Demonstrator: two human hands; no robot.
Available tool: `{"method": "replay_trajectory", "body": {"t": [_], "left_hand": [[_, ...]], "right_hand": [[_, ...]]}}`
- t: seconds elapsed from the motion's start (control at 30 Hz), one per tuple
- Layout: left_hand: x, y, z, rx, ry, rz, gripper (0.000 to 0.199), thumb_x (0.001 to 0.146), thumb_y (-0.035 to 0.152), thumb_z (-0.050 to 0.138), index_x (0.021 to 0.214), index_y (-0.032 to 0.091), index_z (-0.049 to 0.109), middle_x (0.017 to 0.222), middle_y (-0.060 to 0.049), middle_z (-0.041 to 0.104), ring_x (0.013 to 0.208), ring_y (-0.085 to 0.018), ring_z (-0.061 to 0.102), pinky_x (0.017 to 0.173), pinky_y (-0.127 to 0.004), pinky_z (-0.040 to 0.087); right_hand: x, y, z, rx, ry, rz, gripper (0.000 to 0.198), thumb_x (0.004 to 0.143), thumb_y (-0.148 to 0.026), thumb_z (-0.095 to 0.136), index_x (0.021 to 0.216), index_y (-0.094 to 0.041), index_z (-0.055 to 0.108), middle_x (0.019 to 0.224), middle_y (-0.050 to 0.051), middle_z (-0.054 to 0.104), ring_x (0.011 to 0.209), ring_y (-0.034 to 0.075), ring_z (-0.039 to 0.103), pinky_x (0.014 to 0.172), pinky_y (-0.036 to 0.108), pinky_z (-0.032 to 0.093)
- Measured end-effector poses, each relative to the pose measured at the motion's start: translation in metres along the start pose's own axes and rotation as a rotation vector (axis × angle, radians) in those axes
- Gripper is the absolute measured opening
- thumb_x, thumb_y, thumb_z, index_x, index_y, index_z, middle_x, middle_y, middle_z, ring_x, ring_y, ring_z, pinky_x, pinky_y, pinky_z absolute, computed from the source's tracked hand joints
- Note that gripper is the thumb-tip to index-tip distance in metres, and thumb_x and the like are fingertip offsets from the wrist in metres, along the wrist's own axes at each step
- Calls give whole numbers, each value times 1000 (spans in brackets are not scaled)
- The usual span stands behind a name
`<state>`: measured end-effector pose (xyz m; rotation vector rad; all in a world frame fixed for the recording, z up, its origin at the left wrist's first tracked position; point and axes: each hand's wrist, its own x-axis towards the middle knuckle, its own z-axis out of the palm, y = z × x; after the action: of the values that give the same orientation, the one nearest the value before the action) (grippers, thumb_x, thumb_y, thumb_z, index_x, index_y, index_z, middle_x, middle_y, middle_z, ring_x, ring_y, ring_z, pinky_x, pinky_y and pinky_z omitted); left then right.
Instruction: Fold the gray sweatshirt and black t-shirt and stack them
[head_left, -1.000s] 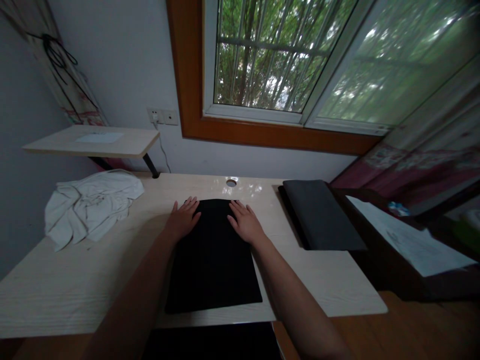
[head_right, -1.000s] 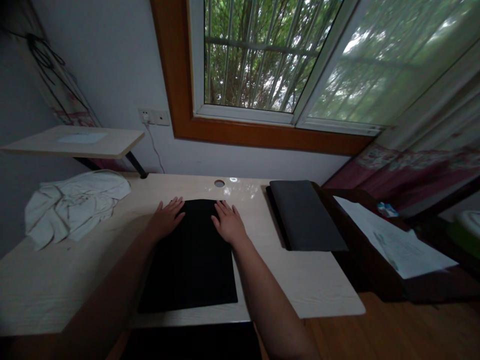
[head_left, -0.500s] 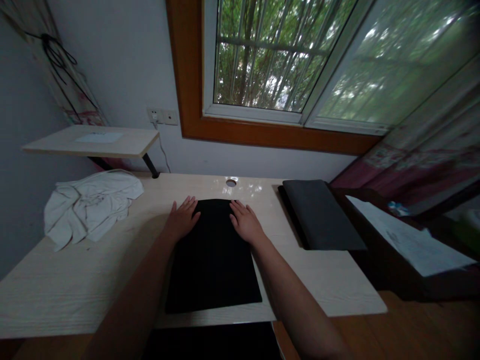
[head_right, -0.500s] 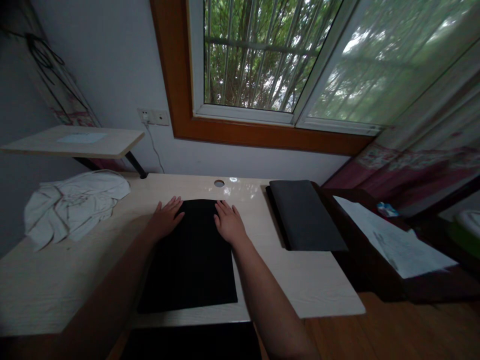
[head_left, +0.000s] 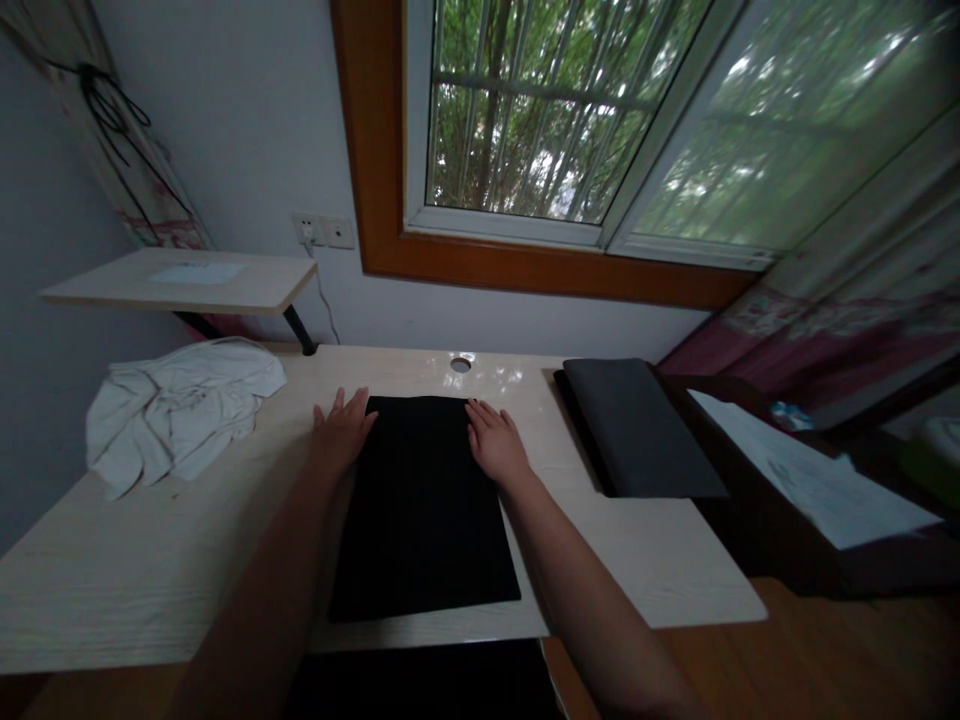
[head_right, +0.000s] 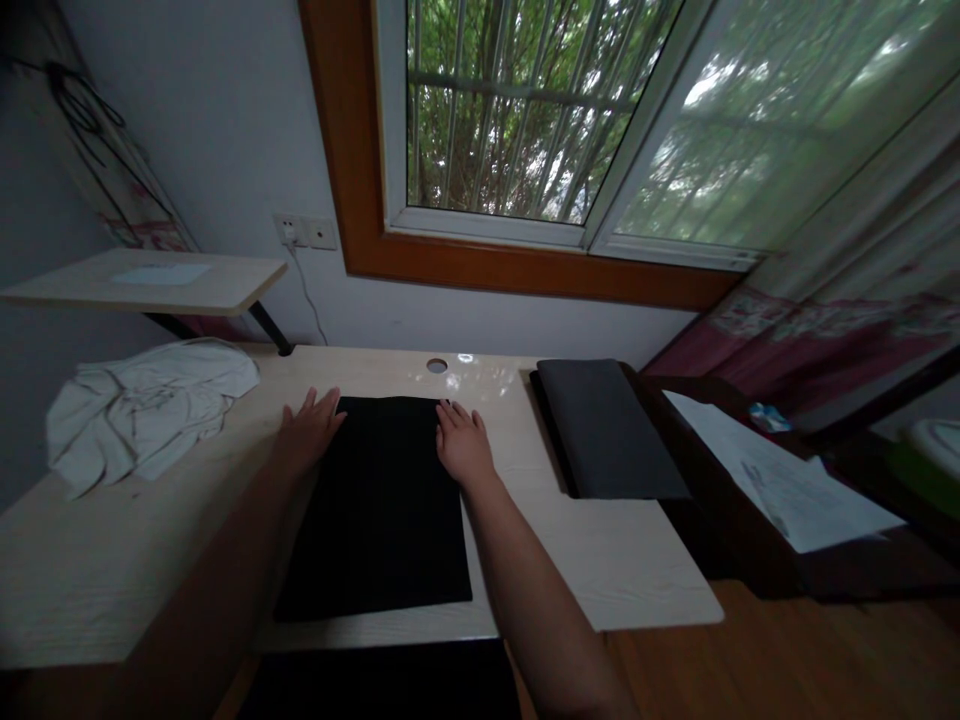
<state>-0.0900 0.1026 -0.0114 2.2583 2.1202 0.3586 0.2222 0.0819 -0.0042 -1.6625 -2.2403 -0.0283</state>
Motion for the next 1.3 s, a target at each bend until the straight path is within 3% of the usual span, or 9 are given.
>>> {"method": "replay_trajectory", "body": {"t": [0.2, 0.4, 0.5, 0.67, 0.8, 1.0, 1.3], "left_hand": [[-3, -20, 0, -108, 112, -139, 67, 101, 39, 36, 162, 17, 20, 161, -17, 39, 154, -37, 24, 119, -71, 20], [-1, -17, 0, -166, 128, -163, 65, 99, 33, 37, 161, 19, 24, 161, -14, 40, 154, -32, 27, 122, -66, 16], [1, -17, -2, -193, 117, -188, 61, 99, 33, 36, 159, 21, 31, 155, -12, 49, 153, -30, 30, 123, -65, 17], [4, -15, -3, -236, 159, -41, 49, 97, 31, 42, 143, 25, 55, 148, -6, 58, 151, -28, 34, 124, -61, 21], [4, -14, 0, -257, 183, 55, 45, 96, 31, 43, 137, 25, 60, 142, -4, 63, 148, -27, 38, 124, -56, 26], [8, -24, 8, -200, 203, -5, 51, 91, 23, 43, 139, 17, 59, 143, -9, 62, 144, -26, 44, 123, -45, 32], [11, -33, 17, -209, 223, 0, 43, 91, 25, 46, 130, 22, 64, 136, -6, 65, 140, -26, 47, 122, -44, 33]], "right_hand": [[-3, 9, -6, 21, 132, 73, 54, 99, -26, 45, 153, -18, 45, 158, 11, 45, 137, 28, 50, 117, 50, 34], [-3, 14, -7, 78, 194, 92, 50, 99, -26, 42, 147, -17, 52, 151, 11, 54, 132, 28, 54, 114, 46, 39], [-1, 13, -7, 87, 180, 58, 49, 99, -25, 42, 146, -17, 54, 150, 10, 55, 132, 27, 54, 114, 45, 39], [0, 13, -6, 100, 175, 36, 48, 100, -25, 43, 146, -17, 54, 148, 9, 57, 132, 25, 53, 115, 43, 39], [0, 14, -4, 108, 155, 41, 47, 100, -26, 43, 145, -18, 55, 147, 9, 58, 131, 25, 54, 114, 44, 40], [1, 14, -4, 124, 144, 46, 46, 100, -27, 43, 143, -19, 57, 146, 9, 59, 130, 26, 54, 114, 44, 40], [1, 14, -5, 138, 142, 52, 46, 100, -27, 43, 143, -19, 58, 144, 8, 60, 130, 26, 54, 114, 44, 41]]}}
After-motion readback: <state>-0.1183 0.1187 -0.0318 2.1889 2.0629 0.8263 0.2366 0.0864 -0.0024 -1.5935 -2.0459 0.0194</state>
